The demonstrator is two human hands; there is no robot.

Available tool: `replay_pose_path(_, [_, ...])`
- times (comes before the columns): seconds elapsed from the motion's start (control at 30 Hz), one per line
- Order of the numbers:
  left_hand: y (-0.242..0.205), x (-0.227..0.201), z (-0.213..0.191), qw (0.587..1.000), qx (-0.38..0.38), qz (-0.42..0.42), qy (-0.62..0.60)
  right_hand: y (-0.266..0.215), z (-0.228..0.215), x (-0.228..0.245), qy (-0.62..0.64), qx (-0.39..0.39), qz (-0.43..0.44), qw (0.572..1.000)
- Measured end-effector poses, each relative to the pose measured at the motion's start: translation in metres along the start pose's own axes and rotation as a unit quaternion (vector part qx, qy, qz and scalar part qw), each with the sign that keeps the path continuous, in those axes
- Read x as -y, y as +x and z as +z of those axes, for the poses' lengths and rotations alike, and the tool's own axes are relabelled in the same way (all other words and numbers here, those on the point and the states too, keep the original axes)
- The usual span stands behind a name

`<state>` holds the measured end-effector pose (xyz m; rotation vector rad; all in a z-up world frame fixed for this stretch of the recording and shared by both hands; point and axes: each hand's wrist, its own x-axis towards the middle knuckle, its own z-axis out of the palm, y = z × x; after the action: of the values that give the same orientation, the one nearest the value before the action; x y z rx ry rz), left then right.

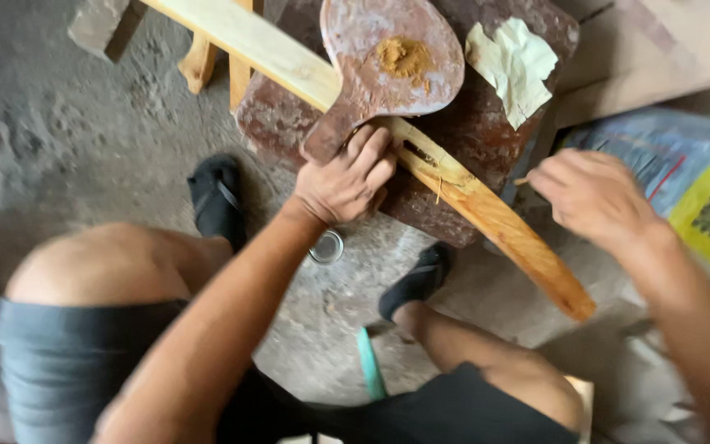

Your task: The person applies a brown wood filler to a long wooden piece using a small stick, then wipes the surface with a cloth. They reposition the piece multiple times and continue applying filler to different sections, including a recessed area.

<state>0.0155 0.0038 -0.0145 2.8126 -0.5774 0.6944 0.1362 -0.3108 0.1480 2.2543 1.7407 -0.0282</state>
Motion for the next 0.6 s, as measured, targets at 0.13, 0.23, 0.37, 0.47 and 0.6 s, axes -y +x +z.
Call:
replay_pose_path(0.13, [-0.012, -0.013, -0.006, 0.998, -0.035, 0.005, -0.043, -0.019, 0.008, 0.041, 0.066, -0.136, 0.119, 0.981])
replay_pose_path(0.23, [-0.005, -0.008, -0.014, 0.997, -0.055, 0.012, -0.046, 0.007, 0.009, 0.049, 0.065, -0.184, 0.1, 0.976])
replay_pose_path(0.37, [-0.006, -0.012, -0.014, 0.997, -0.065, 0.017, -0.048, 0.011, 0.008, 0.047, 0.036, -0.155, 0.093, 0.983])
replay_pose_path(0.47, [-0.007, -0.013, -0.015, 0.998, -0.047, 0.01, -0.047, 0.001, 0.0, 0.034, 0.024, -0.11, 0.051, 0.992])
replay_pose_path(0.6, [-0.004, -0.012, -0.016, 0.998, -0.049, 0.008, -0.047, 0.014, 0.004, 0.035, 0.098, -0.169, 0.059, 0.979])
